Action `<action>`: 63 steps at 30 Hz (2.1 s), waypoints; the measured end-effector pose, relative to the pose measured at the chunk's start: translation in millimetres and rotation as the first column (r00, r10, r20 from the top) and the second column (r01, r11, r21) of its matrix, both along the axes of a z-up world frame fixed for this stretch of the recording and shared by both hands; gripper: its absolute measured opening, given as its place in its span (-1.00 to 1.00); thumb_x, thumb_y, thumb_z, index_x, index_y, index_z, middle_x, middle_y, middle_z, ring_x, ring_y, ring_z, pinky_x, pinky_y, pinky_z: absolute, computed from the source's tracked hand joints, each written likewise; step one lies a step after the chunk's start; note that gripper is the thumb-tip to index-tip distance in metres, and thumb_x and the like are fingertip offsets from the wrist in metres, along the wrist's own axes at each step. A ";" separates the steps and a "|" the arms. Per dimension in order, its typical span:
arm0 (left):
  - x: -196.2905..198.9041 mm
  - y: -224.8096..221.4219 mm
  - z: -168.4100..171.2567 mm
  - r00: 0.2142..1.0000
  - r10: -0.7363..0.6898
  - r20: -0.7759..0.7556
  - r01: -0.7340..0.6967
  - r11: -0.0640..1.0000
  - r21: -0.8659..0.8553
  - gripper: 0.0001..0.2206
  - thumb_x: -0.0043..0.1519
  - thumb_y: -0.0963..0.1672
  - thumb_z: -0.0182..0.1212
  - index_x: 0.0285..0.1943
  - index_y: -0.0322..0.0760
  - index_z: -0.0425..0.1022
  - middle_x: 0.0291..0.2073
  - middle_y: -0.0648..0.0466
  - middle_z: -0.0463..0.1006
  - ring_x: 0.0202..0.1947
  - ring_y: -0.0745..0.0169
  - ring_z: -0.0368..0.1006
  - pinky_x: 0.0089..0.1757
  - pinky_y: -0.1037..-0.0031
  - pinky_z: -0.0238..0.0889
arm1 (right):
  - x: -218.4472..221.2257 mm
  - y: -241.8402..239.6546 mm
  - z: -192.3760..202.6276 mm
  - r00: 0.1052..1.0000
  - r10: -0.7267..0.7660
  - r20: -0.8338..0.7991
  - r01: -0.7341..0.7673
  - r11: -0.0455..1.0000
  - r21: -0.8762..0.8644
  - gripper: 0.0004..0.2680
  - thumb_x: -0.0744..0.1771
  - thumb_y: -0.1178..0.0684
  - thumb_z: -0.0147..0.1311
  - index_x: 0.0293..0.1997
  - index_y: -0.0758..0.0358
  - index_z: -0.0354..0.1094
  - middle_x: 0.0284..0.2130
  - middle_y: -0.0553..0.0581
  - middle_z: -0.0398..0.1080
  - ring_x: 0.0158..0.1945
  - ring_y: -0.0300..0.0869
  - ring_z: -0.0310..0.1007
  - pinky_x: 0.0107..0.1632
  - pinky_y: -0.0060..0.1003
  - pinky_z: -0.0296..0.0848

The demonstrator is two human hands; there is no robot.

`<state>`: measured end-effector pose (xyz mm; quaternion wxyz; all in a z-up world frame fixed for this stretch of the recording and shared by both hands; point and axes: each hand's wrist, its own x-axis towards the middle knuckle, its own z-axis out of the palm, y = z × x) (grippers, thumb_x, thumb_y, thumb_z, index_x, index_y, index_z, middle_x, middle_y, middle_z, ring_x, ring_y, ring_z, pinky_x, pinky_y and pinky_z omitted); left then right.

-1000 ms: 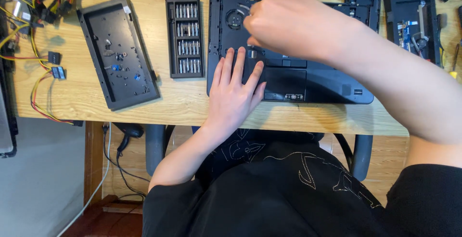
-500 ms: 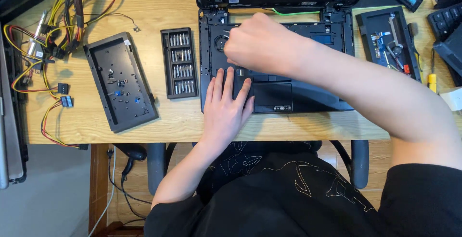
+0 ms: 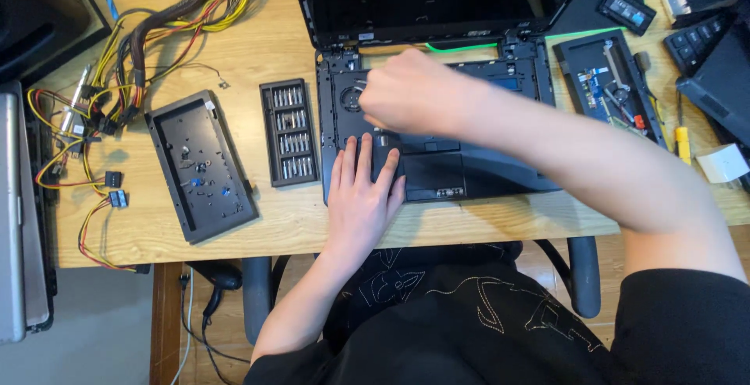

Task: Replacing internal components and reassembling a laptop chassis using a screwdriver.

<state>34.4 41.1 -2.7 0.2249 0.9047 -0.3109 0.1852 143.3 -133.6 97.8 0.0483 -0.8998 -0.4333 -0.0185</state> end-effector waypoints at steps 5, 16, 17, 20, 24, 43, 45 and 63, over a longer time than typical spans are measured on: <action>0.7 1.5 1.5 1.000 -0.005 0.002 0.005 1.000 0.020 -0.59 0.18 -0.08 0.36 0.20 -0.27 0.55 0.25 -0.39 0.39 0.31 -0.42 0.27 0.26 -0.06 0.14 | -2.3 10.5 9.2 0.987 -0.158 -0.016 0.151 0.963 -0.221 -0.79 0.24 -0.10 0.23 -0.43 0.24 0.52 -0.54 0.24 0.51 -0.38 0.13 0.59 -0.40 -0.01 0.51; 0.5 1.2 2.8 1.000 -0.005 -0.010 0.006 1.000 0.020 -0.60 0.20 -0.07 0.34 0.21 -0.27 0.53 0.25 -0.38 0.38 0.31 -0.43 0.27 0.25 -0.06 0.13 | 2.5 4.5 4.0 0.989 -0.108 -0.101 0.088 0.979 -0.186 -0.80 0.24 -0.05 0.23 -0.25 0.27 0.48 -0.42 0.24 0.54 -0.25 0.14 0.58 -0.29 0.01 0.52; 0.3 1.0 2.3 1.000 -0.004 -0.008 0.004 1.000 0.020 -0.60 0.20 -0.07 0.34 0.20 -0.27 0.54 0.25 -0.38 0.38 0.31 -0.42 0.27 0.25 -0.06 0.13 | 3.1 2.5 -1.9 0.995 -0.064 -0.081 0.053 0.989 -0.137 -0.85 0.25 0.02 0.22 -0.26 0.27 0.49 -0.40 0.23 0.55 -0.25 0.14 0.59 -0.29 0.00 0.53; 0.5 0.6 2.0 1.000 0.002 -0.009 -0.001 1.000 0.017 -0.61 0.20 -0.07 0.33 0.20 -0.26 0.54 0.25 -0.38 0.38 0.31 -0.42 0.27 0.25 -0.06 0.13 | -2.7 11.4 17.8 0.983 -0.173 -0.061 0.141 0.928 -0.345 -0.73 0.37 -0.16 0.15 -0.34 0.27 0.51 -0.40 0.26 0.53 -0.22 0.13 0.59 -0.23 -0.02 0.54; 0.4 1.5 1.9 1.000 -0.005 -0.019 0.005 1.000 0.019 -0.61 0.21 -0.07 0.33 0.21 -0.26 0.54 0.26 -0.38 0.38 0.31 -0.41 0.27 0.25 -0.07 0.13 | -1.4 4.9 14.4 0.981 -0.147 -0.124 0.121 0.972 -0.200 -0.79 0.24 -0.03 0.23 -0.22 0.30 0.45 -0.45 0.23 0.53 -0.31 0.14 0.58 -0.37 0.04 0.51; 0.7 0.4 1.7 1.000 0.004 0.000 -0.004 1.000 0.009 -0.63 0.22 -0.07 0.31 0.19 -0.27 0.55 0.25 -0.39 0.40 0.32 -0.41 0.27 0.26 -0.06 0.13 | -3.2 2.5 6.8 0.995 -0.077 -0.069 0.068 0.991 -0.118 -0.79 0.23 -0.05 0.26 -0.29 0.30 0.49 -0.48 0.24 0.54 -0.36 0.16 0.58 -0.41 0.02 0.52; -0.9 0.3 0.7 1.000 0.014 0.004 -0.014 1.000 0.010 -0.63 0.22 -0.07 0.31 0.19 -0.27 0.55 0.25 -0.39 0.40 0.32 -0.41 0.27 0.25 -0.06 0.14 | -4.0 4.8 8.3 0.994 -0.091 -0.054 0.083 0.986 -0.143 -0.78 0.26 -0.10 0.26 -0.31 0.27 0.51 -0.48 0.27 0.54 -0.34 0.16 0.58 -0.36 0.01 0.52; 0.2 -1.2 -4.4 1.000 0.015 0.008 -0.015 1.000 -0.013 -0.62 0.22 -0.05 0.32 0.20 -0.24 0.56 0.25 -0.38 0.40 0.32 -0.41 0.27 0.25 -0.05 0.14 | -5.4 -2.9 7.2 0.987 -0.158 -0.025 0.150 0.968 -0.199 -0.74 0.29 -0.13 0.20 -0.44 0.29 0.51 -0.58 0.26 0.50 -0.43 0.14 0.57 -0.38 -0.02 0.53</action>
